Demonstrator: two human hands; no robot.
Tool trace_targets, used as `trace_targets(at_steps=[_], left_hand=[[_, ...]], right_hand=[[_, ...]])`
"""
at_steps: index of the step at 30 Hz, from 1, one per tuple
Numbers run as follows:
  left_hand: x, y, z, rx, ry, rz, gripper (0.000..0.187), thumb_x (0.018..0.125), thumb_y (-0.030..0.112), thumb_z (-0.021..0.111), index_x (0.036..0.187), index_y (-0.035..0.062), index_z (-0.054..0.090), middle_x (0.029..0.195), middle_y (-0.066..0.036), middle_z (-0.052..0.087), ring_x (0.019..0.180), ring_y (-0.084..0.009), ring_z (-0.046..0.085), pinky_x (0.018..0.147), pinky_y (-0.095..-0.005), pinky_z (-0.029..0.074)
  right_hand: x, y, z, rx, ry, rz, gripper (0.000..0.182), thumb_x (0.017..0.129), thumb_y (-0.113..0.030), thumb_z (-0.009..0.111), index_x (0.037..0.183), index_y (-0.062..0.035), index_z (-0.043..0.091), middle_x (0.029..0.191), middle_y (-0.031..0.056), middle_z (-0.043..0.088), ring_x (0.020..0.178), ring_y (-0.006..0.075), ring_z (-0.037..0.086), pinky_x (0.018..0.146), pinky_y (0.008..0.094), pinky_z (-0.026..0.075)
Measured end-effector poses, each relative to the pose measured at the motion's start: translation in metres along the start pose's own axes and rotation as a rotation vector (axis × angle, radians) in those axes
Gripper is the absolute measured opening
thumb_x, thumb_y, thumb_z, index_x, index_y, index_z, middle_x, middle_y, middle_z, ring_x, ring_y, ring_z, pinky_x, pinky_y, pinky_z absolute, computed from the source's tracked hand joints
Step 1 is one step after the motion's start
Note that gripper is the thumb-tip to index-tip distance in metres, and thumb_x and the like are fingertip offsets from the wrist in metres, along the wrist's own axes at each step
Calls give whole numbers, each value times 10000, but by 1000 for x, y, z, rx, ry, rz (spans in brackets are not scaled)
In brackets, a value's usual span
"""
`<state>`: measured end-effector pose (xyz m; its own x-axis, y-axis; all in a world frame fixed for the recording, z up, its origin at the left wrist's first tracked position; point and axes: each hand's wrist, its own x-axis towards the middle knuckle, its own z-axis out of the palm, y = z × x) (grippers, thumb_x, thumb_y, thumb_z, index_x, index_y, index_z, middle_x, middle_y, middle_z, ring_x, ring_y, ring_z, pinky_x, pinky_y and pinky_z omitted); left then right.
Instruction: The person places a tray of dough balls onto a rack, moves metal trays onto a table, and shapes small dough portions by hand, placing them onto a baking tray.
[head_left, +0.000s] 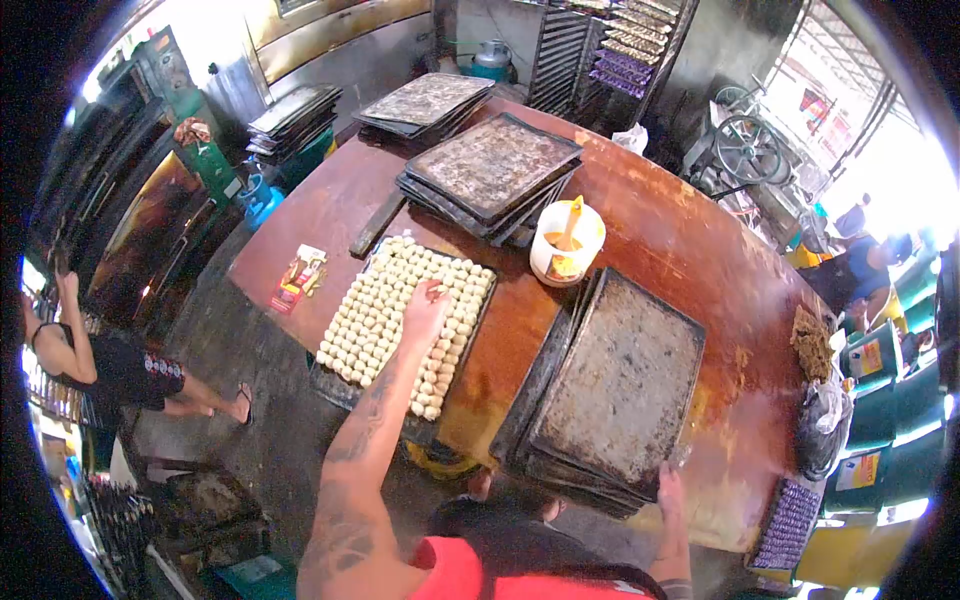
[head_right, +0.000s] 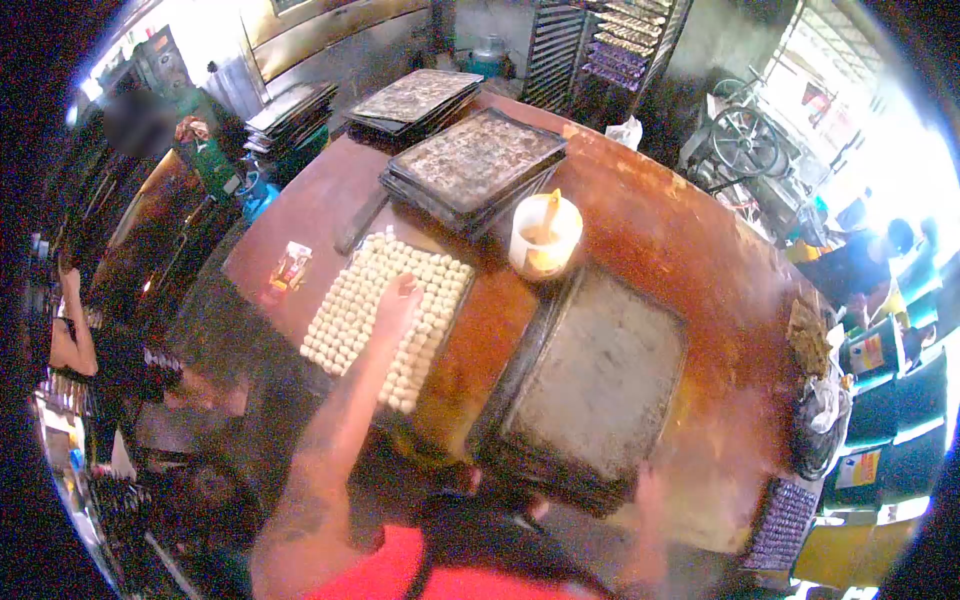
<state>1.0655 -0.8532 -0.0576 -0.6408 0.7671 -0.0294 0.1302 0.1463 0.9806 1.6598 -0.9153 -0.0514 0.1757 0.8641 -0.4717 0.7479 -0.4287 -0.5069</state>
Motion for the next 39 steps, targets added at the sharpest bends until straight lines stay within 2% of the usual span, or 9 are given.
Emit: trace_targets(at_steps=[5,11,17,21,24,30,35,37,39], left_hand=[[108,20,56,-347,-34,-172,843,824,396,704,1395,-79,305,1172,-205,578,1065,-268,574,879,-370,483],[203,6,104,-733,53,-516,805,854,464,648,1426,137,185,1393,-211,389,1106,-473,513,874,-687,397],[267,-31,158,-797,-4,-399,495,928,282,560,1340,145,322,1328,-112,490,1152,-334,536,753,-588,496],[307,-28,199,-539,50,-500,874,825,408,683,1401,24,151,1370,-172,438,1092,-324,548,725,-513,519],[355,-49,237,-203,65,-381,1235,747,445,736,1440,-66,-149,1384,-220,412,1074,-336,544,728,-477,527],[405,-7,300,-323,-13,-461,1156,813,410,577,1341,-124,-301,1326,-198,473,1101,-318,517,739,-464,530],[444,19,324,-363,-40,-408,765,899,380,439,1431,-87,150,1427,-201,381,1262,-399,410,1008,-644,357],[468,14,323,-411,-79,-384,779,850,279,543,1431,-67,157,1405,-209,370,1236,-414,422,919,-639,449],[499,-7,315,-386,-167,-314,612,823,256,623,1324,-35,424,1350,-185,436,1202,-382,466,904,-625,467]], right_hand=[[27,20,5,148,156,-111,678,979,-546,335,1314,16,511,1314,228,538,1258,367,466,1059,390,334],[52,35,4,193,-42,236,688,980,-570,288,1387,-32,423,1423,190,409,1341,320,336,1108,385,245],[85,37,6,419,-236,179,700,984,-588,234,1467,-89,322,1531,145,272,1433,273,186,1162,378,145],[70,-32,-6,368,-133,437,811,912,-704,313,1531,-204,154,1603,69,3,1456,296,92,1062,593,263],[78,-25,1,355,-76,473,797,930,-673,312,1530,-176,144,1603,48,-37,1462,289,48,1067,616,248],[97,61,7,229,-144,403,746,964,-615,292,1530,-155,132,1603,40,-53,1466,281,26,1090,583,248],[101,-47,-2,221,-152,528,701,986,-579,252,1528,-152,133,1603,64,-47,1468,277,27,1104,542,258],[101,-49,-9,137,-200,428,648,1004,-532,238,1522,-151,160,1597,111,-35,1466,291,28,1137,460,227],[108,-67,-15,50,-246,327,624,1012,-505,235,1520,-148,168,1593,139,-11,1464,299,35,1153,406,203]])
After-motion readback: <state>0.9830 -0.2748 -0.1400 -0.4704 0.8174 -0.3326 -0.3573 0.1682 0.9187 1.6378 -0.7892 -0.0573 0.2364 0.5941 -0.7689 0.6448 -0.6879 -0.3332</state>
